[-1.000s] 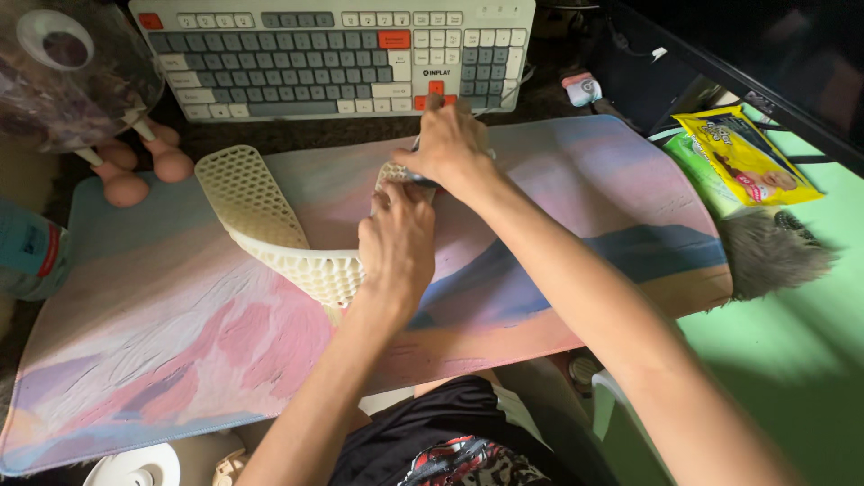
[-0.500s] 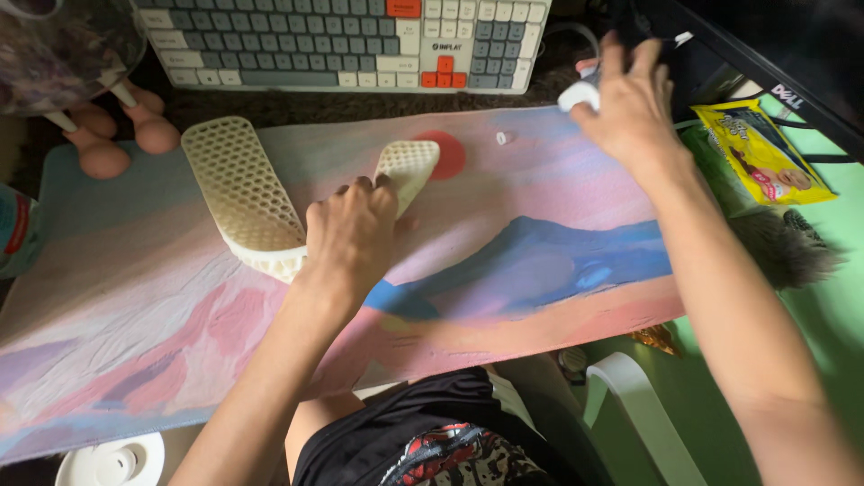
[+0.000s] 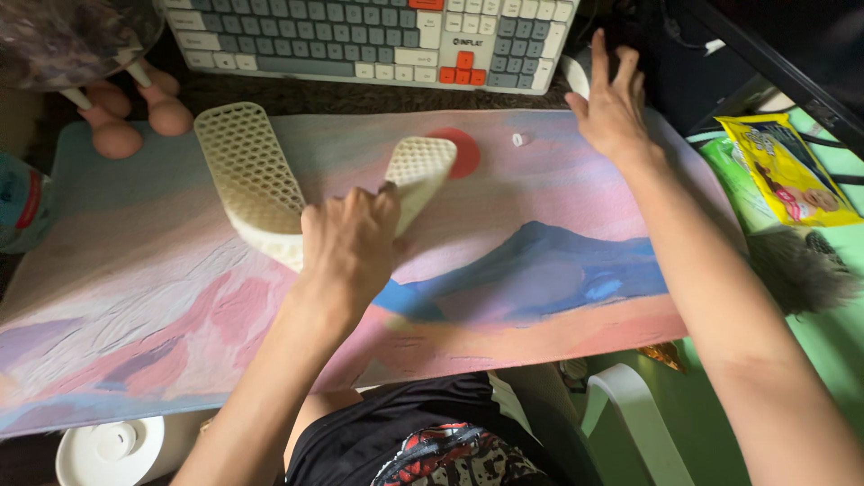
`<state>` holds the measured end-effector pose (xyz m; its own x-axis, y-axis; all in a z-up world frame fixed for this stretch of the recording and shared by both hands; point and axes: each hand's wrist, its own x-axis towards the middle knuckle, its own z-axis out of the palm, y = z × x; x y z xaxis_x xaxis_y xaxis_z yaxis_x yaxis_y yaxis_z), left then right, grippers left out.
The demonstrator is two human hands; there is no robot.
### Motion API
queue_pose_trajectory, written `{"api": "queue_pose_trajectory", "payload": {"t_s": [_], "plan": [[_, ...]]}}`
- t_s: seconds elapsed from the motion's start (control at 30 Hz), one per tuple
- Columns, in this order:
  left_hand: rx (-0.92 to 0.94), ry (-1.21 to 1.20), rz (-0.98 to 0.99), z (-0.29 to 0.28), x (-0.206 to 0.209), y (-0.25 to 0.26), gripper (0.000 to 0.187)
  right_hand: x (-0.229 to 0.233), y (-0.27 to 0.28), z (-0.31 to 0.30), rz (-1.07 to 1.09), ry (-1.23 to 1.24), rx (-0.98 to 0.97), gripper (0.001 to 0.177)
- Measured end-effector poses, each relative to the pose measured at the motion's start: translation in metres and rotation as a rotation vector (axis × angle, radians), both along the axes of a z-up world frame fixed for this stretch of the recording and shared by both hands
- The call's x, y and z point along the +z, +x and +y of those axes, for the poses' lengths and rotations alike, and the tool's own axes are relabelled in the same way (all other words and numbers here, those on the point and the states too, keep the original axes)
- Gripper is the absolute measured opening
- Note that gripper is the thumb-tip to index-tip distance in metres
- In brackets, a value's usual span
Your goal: The person cleans a desk surface using a white wipe. They wipe the desk, then lift and wipe a large mousepad and a honeycomb-textured wrist rest. They also wipe a computer keyboard and a computer mouse before placing them back on the desk.
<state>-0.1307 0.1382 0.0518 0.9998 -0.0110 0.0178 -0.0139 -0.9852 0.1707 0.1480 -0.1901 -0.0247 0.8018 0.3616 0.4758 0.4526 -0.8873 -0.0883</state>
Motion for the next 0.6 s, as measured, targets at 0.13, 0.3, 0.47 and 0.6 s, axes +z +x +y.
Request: {"api": "queue_pose_trajectory", "payload": {"t_s": [0.13,0.3,0.47,0.6], "plan": [[0.013,-0.046,0.026,0.016,0.011,-0.018,0.051,0.029,-0.044,0.023,-0.282,-0.142,0.065,0.076],[0.055,-0.268,-0.150,0.043,0.031,-0.014,0.033,0.069,-0.158,0.088,-0.101,0.000,0.720,0.041],[-0.216,-0.474,-0.525,0.078,0.074,-0.002,0.026,0.055,-0.251,0.126,0.090,-0.025,1.144,0.041],[-0.339,-0.488,-0.776,0.093,0.095,-0.007,0.020,0.039,-0.160,0.118,-0.159,-0.205,0.287,0.025]]}}
